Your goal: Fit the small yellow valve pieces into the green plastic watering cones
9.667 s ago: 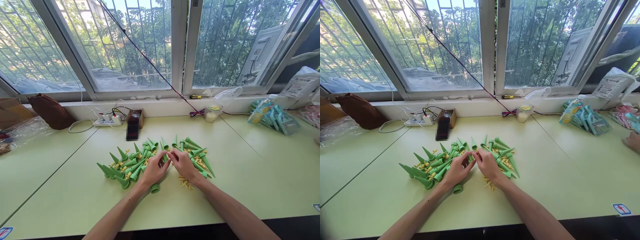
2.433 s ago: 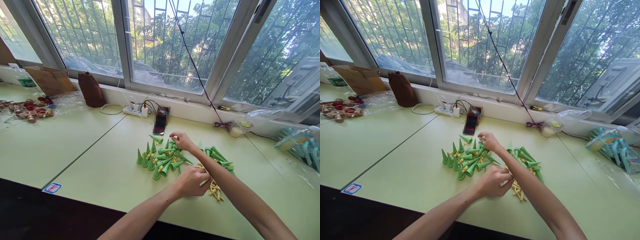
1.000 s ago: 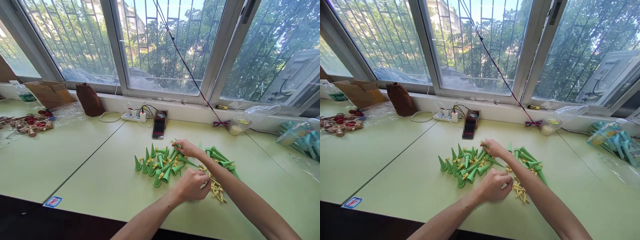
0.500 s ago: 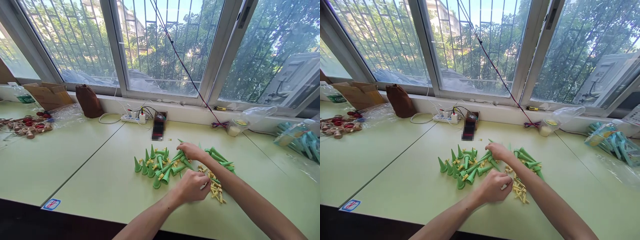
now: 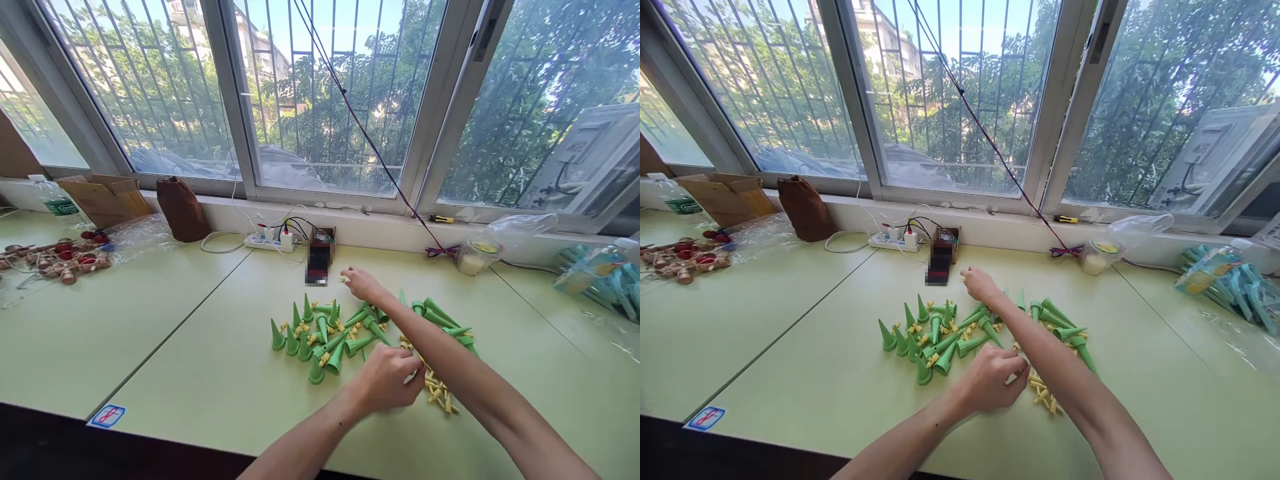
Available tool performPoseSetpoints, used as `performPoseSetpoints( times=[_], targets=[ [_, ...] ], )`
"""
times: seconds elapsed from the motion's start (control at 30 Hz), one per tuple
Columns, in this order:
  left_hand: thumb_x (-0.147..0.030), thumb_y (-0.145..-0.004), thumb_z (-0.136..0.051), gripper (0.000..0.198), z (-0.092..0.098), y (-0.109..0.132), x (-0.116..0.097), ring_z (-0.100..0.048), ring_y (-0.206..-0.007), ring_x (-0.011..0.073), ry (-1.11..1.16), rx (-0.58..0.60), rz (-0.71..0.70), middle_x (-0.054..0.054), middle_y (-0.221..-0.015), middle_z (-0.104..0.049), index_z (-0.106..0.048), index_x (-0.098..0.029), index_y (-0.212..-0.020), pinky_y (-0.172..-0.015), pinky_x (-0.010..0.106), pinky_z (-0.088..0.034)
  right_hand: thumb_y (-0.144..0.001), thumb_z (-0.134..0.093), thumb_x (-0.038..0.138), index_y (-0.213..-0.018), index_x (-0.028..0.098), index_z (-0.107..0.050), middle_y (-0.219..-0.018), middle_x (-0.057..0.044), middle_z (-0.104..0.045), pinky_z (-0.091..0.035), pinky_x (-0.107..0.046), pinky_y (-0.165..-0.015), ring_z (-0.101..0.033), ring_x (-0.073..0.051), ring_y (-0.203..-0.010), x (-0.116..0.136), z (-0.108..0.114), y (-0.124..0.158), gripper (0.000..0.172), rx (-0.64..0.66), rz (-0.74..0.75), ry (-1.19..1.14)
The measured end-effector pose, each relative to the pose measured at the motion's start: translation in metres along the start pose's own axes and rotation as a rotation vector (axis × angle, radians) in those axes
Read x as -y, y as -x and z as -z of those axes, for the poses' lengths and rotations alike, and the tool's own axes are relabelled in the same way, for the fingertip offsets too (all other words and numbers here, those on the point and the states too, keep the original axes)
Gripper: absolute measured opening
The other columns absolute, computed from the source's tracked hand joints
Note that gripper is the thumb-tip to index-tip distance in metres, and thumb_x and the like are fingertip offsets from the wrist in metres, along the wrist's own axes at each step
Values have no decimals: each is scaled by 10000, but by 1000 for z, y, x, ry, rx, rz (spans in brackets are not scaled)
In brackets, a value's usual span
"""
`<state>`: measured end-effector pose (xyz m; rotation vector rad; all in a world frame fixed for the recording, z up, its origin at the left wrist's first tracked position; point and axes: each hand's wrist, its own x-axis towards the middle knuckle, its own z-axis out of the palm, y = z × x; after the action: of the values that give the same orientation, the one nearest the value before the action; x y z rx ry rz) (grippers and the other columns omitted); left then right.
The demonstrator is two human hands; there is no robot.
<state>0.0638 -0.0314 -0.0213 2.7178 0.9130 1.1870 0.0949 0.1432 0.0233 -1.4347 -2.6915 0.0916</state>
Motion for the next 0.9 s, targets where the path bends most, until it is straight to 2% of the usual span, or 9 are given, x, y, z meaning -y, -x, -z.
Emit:
performPoseSetpoints(
  times=[0.07, 0.23, 0.43, 0.57, 0.67, 0.73, 0.9],
  targets=[
    [-133, -810, -525, 221, 1, -1, 2, -491, -438, 99, -4, 3, -2, -20, -519, -556, -533, -185, -596, -437, 248, -304, -982, -499, 163, -1229, 147, -626, -1239, -155, -608, -410, -273, -862, -576, -227, -1116, -1, -6, -12, 278, 5, 10, 1],
    [-133, -804, -526, 200, 2, -2, 4, -529, -448, 107, -4, -15, -18, -23, -533, -563, -510, -185, -612, -420, 264, -275, -948, -498, 87, -1069, 112, -673, -1101, -143, -650, -391, -252, -784, -587, -187, -952, -4, -17, -18, 213, 34, 73, -9],
    [-153, -824, -544, 225, 3, -2, -3, -519, -450, 108, -13, 21, -18, -23, -525, -557, -524, -183, -602, -435, 265, -304, -943, -534, 106, -1009, 146, -695, -998, -89, -665, -370, -234, -756, -578, -158, -864, -8, -10, 10, 178, 57, 156, -41],
    [-162, -843, -539, 234, 5, -4, -5, -526, -456, 108, -15, 30, -20, -20, -533, -561, -541, -183, -610, -435, 259, -315, -1003, -456, 131, -1111, 137, -683, -1083, -123, -625, -371, -234, -803, -576, -166, -947, -11, -2, 34, 252, 24, 144, -47],
    [-156, -829, -544, 225, 4, -4, -4, -514, -453, 103, -15, 30, -15, -17, -531, -565, -540, -183, -605, -441, 259, -309, -998, -460, 123, -1038, 136, -708, -1033, -116, -620, -368, -236, -787, -581, -166, -912, -15, 0, 47, 252, 37, 141, -33],
    [-151, -819, -549, 217, 4, -3, -3, -509, -454, 100, -12, 27, -11, -15, -530, -569, -541, -182, -604, -446, 255, -297, -974, -509, 117, -997, 146, -720, -1001, -102, -631, -360, -234, -758, -589, -166, -893, -17, 0, 53, 214, 69, 148, -22],
    [-141, -813, -567, 209, 3, -2, -3, -527, -460, 96, -11, 32, 4, -18, -538, -588, -540, -173, -608, -455, 250, -281, -961, -569, 158, -1052, 171, -721, -1039, -101, -655, -347, -234, -692, -608, -176, -912, -19, 0, 56, 178, 124, 173, -3]
  ],
)
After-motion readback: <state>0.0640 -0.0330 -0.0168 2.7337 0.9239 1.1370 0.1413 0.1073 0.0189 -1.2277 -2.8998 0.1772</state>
